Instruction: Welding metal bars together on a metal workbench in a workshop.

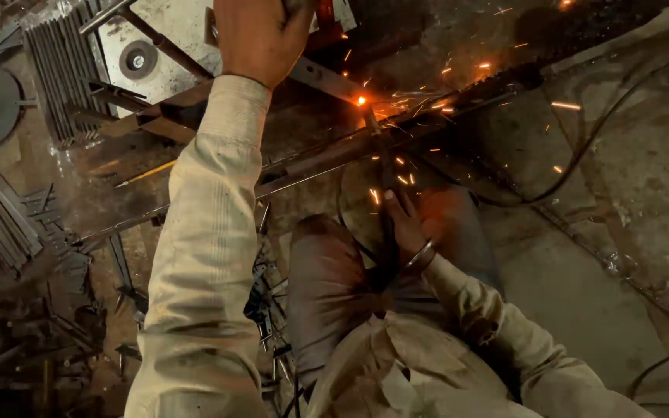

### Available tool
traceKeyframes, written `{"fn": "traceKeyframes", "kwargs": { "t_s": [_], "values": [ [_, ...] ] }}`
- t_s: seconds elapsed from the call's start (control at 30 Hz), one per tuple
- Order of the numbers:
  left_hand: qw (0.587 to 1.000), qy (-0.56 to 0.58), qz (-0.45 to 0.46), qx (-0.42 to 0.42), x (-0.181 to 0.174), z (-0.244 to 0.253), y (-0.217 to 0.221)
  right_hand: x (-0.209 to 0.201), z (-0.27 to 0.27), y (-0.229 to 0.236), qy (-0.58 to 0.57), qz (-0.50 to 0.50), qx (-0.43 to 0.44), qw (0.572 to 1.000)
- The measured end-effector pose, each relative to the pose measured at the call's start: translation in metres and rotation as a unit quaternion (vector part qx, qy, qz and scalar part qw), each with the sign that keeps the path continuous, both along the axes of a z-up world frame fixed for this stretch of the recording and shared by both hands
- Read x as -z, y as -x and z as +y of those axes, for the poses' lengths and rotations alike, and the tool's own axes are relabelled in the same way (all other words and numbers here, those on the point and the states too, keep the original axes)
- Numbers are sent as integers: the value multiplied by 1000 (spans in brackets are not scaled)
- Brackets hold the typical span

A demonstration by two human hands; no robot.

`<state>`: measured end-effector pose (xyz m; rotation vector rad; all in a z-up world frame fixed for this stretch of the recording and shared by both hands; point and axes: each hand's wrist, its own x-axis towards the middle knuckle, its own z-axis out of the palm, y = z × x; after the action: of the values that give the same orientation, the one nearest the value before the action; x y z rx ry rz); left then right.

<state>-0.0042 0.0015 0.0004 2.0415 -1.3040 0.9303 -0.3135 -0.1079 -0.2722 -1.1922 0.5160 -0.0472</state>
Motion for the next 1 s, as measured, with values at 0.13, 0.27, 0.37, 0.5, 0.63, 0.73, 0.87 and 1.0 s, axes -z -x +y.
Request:
{"fn": "traceKeyframes", "kwargs": {
  "t_s": [0.13,0.27,0.37,0.5,0.63,0.73,0.87,1.0],
  "values": [
    [997,-31,63,-34,0,4,2,7,10,12,-72,51,90,992],
    [998,-17,39,-51,-1,13,9,-16,12,19,-115,71,118,984],
    [997,-5,46,-63,-1,29,18,64,4,32,-69,28,136,988],
    [967,10,210,-144,2,58,43,7,5,27,-47,-30,113,992],
    [953,128,233,-144,64,115,46,-31,9,30,-65,-14,82,994],
    [916,206,299,-173,112,151,55,-35,8,28,-51,22,82,995],
    [832,297,426,-194,194,192,56,11,-1,29,4,8,73,997],
    [825,326,441,-132,213,193,58,-11,1,26,0,-31,45,998]
  ]
}}
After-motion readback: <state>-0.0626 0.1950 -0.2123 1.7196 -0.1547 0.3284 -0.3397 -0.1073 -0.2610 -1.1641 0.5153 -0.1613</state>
